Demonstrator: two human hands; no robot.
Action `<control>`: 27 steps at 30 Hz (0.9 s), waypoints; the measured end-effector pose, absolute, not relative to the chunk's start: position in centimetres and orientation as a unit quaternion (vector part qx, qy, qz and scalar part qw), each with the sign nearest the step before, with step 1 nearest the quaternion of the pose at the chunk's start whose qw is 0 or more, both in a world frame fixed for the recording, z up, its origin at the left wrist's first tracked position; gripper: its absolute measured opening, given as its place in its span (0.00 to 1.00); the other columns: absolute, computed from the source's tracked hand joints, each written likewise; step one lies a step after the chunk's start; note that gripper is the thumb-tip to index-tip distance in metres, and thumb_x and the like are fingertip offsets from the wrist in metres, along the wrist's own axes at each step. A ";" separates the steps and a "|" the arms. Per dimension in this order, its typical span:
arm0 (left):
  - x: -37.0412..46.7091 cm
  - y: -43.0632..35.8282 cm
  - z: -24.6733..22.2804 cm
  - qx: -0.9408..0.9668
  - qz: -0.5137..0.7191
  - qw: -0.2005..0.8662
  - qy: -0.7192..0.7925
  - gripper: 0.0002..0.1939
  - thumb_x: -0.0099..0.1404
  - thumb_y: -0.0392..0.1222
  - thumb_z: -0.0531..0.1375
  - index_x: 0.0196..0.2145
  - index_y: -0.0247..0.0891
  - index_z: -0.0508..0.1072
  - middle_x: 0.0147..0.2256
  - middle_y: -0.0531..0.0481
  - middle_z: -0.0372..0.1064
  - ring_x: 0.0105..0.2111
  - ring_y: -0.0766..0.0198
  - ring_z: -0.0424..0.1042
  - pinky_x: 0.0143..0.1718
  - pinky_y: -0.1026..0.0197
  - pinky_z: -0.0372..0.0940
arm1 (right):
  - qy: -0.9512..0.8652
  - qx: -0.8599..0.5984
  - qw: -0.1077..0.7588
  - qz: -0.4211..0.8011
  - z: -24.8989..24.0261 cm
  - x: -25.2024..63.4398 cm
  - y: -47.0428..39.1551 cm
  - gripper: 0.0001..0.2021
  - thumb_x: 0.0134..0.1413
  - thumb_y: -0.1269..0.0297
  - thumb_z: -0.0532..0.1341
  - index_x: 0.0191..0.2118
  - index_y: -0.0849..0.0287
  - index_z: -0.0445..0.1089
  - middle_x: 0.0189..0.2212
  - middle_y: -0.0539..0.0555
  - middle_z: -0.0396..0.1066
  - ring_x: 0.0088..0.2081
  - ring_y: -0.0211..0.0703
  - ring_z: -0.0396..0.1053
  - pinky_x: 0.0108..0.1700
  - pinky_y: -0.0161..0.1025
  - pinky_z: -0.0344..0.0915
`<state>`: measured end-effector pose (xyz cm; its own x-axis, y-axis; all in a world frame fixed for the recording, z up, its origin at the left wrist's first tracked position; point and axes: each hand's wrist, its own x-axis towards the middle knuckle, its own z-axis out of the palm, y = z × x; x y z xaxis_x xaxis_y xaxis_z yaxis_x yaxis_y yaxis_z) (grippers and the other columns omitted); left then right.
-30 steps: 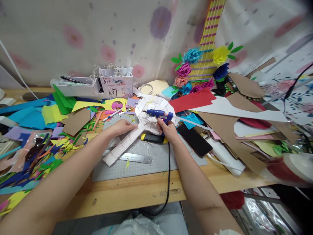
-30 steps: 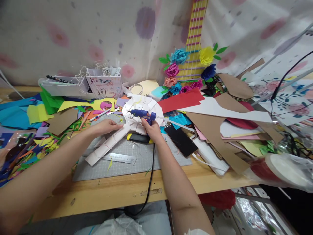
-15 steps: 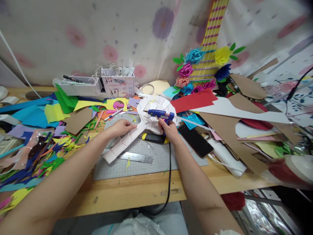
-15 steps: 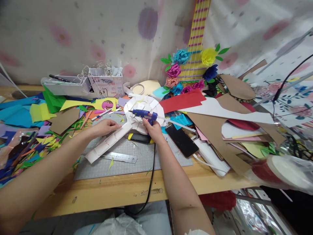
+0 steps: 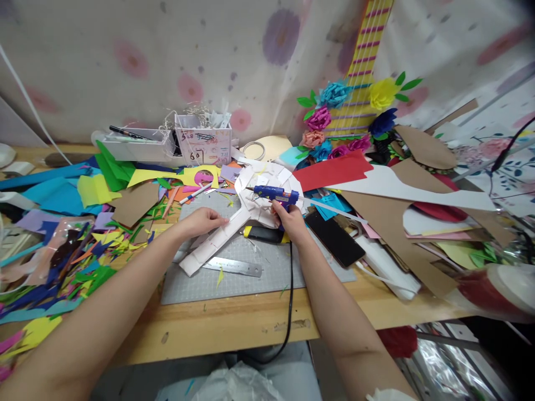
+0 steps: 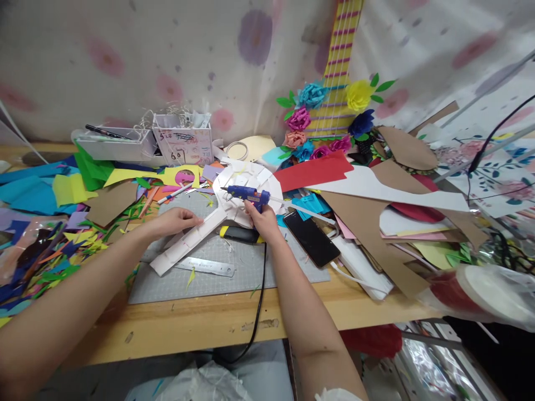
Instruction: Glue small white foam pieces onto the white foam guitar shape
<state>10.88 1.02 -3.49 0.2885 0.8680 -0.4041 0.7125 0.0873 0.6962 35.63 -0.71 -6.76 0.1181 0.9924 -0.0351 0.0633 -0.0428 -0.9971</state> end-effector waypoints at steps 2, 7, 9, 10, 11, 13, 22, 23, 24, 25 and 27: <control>11.1 1.1 -3.7 0.665 0.096 0.454 0.585 0.20 0.46 0.58 0.62 0.17 0.38 0.66 0.16 0.57 0.51 0.18 0.70 0.48 0.21 0.63 0.42 | -0.474 -0.554 0.503 0.465 -6.7 35.6 -0.7 0.22 0.42 0.41 0.63 0.24 0.57 0.63 0.13 0.45 0.58 0.14 0.32 0.54 0.19 0.35 0.54; 11.5 1.0 -3.5 0.635 0.117 0.482 0.592 0.20 0.42 0.57 0.65 0.18 0.38 0.65 0.15 0.59 0.50 0.17 0.72 0.45 0.20 0.63 0.40 | -0.473 -0.553 0.510 0.459 -6.8 35.7 -0.7 0.22 0.42 0.41 0.62 0.24 0.57 0.63 0.15 0.45 0.60 0.15 0.32 0.54 0.19 0.35 0.55; 11.5 1.0 -3.1 0.634 0.122 0.479 0.595 0.20 0.42 0.56 0.65 0.17 0.38 0.65 0.15 0.59 0.49 0.17 0.72 0.44 0.20 0.63 0.39 | -0.475 -0.551 0.511 0.458 -6.7 35.7 -0.7 0.22 0.42 0.41 0.62 0.24 0.57 0.63 0.14 0.45 0.60 0.15 0.32 0.54 0.19 0.35 0.55; 11.5 1.0 -2.9 0.636 0.121 0.471 0.599 0.20 0.42 0.56 0.66 0.17 0.38 0.65 0.14 0.59 0.49 0.17 0.72 0.44 0.20 0.63 0.39 | -0.476 -0.548 0.511 0.460 -6.7 35.6 -0.8 0.22 0.42 0.41 0.62 0.24 0.57 0.63 0.14 0.45 0.59 0.15 0.32 0.54 0.19 0.35 0.55; 11.6 1.1 -2.8 0.640 0.120 0.459 0.604 0.19 0.43 0.56 0.65 0.17 0.38 0.66 0.14 0.58 0.49 0.17 0.71 0.45 0.20 0.63 0.40 | -0.476 -0.546 0.511 0.463 -6.6 35.6 -0.8 0.22 0.42 0.41 0.62 0.24 0.57 0.62 0.13 0.44 0.58 0.14 0.32 0.53 0.19 0.35 0.55; 11.6 1.3 -2.5 0.651 0.118 0.429 0.615 0.19 0.46 0.56 0.64 0.17 0.38 0.66 0.14 0.58 0.50 0.18 0.71 0.46 0.21 0.63 0.41 | -0.477 -0.541 0.509 0.469 -6.4 35.5 -0.9 0.22 0.42 0.41 0.62 0.24 0.56 0.62 0.12 0.43 0.57 0.14 0.33 0.53 0.19 0.35 0.55; 10.3 1.9 -2.0 0.657 0.206 0.382 0.616 0.23 0.53 0.61 0.58 0.28 0.38 0.78 0.23 0.52 0.66 0.25 0.65 0.60 0.27 0.63 0.52 | -0.488 -0.553 0.491 0.462 -6.4 35.5 -0.9 0.22 0.43 0.41 0.61 0.24 0.56 0.62 0.10 0.43 0.56 0.14 0.34 0.54 0.19 0.36 0.54; 9.9 1.8 -1.9 0.653 0.228 0.379 0.615 0.24 0.53 0.61 0.57 0.31 0.38 0.78 0.25 0.51 0.68 0.26 0.64 0.62 0.28 0.63 0.54 | -0.486 -0.552 0.494 0.463 -6.5 35.5 -0.9 0.22 0.43 0.40 0.61 0.24 0.56 0.62 0.11 0.44 0.57 0.14 0.34 0.54 0.19 0.36 0.54; 9.4 1.8 -2.0 0.648 0.248 0.375 0.615 0.24 0.53 0.61 0.57 0.33 0.37 0.78 0.26 0.51 0.69 0.27 0.64 0.63 0.29 0.62 0.55 | -0.484 -0.552 0.497 0.464 -6.5 35.5 -0.9 0.22 0.42 0.40 0.62 0.24 0.56 0.62 0.11 0.44 0.58 0.14 0.34 0.55 0.19 0.36 0.54; 8.9 1.8 -2.2 0.644 0.263 0.372 0.615 0.24 0.53 0.60 0.58 0.33 0.37 0.78 0.27 0.50 0.70 0.28 0.64 0.63 0.30 0.62 0.56 | -0.482 -0.551 0.498 0.464 -6.6 35.5 -0.8 0.22 0.42 0.40 0.62 0.24 0.56 0.62 0.12 0.44 0.58 0.14 0.34 0.55 0.19 0.36 0.54; 7.7 1.7 -2.9 0.643 0.281 0.364 0.613 0.22 0.51 0.58 0.59 0.32 0.36 0.76 0.28 0.50 0.69 0.28 0.64 0.64 0.30 0.62 0.56 | -0.482 -0.553 0.496 0.464 -6.7 35.5 -0.8 0.22 0.41 0.40 0.62 0.23 0.56 0.62 0.12 0.44 0.58 0.14 0.34 0.55 0.19 0.35 0.54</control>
